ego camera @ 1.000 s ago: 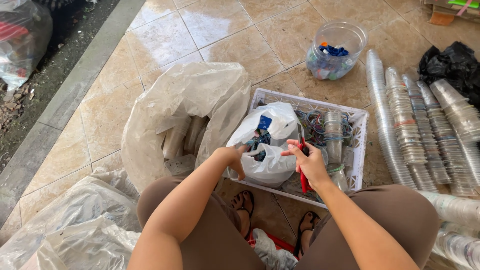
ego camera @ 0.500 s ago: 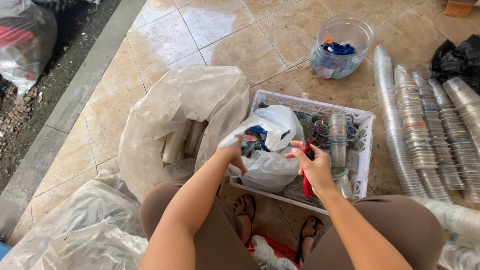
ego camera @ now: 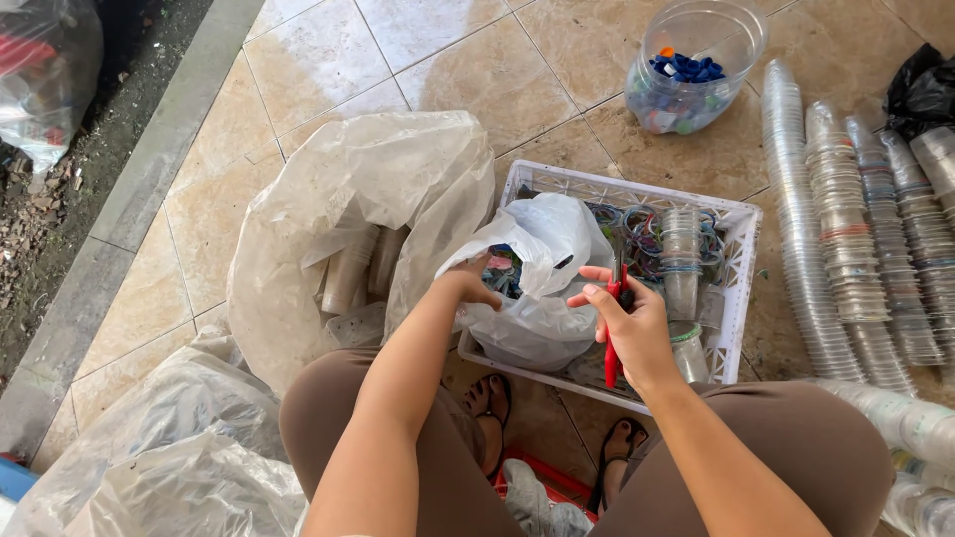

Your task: Processing plastic cups by trimming them with a pair of cutters in a recycling center.

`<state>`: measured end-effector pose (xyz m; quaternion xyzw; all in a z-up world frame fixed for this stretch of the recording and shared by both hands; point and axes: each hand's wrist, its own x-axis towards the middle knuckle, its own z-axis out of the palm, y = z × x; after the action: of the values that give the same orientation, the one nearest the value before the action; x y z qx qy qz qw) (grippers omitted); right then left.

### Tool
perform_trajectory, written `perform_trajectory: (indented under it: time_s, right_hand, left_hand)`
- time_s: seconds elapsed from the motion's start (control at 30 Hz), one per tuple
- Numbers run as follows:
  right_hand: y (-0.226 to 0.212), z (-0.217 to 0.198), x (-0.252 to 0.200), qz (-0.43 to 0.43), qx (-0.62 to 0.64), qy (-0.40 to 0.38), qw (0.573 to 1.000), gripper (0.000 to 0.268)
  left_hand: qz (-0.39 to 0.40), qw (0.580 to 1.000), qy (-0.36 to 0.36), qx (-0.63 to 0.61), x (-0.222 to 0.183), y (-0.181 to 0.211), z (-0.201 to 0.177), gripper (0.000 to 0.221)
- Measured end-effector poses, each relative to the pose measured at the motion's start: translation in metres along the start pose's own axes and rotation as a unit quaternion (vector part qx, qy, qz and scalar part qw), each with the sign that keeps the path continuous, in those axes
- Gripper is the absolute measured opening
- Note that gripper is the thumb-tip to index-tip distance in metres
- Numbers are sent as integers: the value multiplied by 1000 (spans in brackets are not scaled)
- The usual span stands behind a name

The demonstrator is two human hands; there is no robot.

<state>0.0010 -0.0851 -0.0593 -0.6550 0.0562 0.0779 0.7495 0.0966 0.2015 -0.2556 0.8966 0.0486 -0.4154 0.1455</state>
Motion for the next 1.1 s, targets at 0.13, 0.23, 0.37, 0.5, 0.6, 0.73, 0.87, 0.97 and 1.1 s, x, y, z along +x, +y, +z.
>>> perform_trajectory:
  time_s: [0.13,0.23,0.37,0.5,0.6,0.73,0.87,0.97,1.1]
  right_hand:
    - [0,-3,2,-6,8,9,1000,30]
    - [2,-4,4,-8,8,10,1000,30]
    - [1,-5,4,-6,7,12,1000,27]
    - [4,-8,5,0,5,17,1000,25]
    - [5,-9,7,3,3,18,1000,24]
    - [7,-8,7,3,-3,20,1000,23]
    - [9,-13,11,0,-12,24,1000,22]
    - [5,-12,12,-2,-6,29,1000,22]
    - [3,-13,12,-4,5,34,999,22]
  left_hand:
    - [14,999,-29,31,15,-7,13,138]
    - [36,999,-39,-6,32,-17,20,137]
    - [50,998,-33,-35,-8,-5,-1,130]
    - [62,991,-28,-115,-51,3,-10,121]
    - [46,986,-48,-153,-98,26,-27,124]
    - [21,980,-43,-191,-76,11,-12,141]
    - [16,980,-41,-196,-55,2,1,136]
    - [12,984,-36,-173,-45,-3,4,139]
    - [49,986,1,-157,-48,0,6,137]
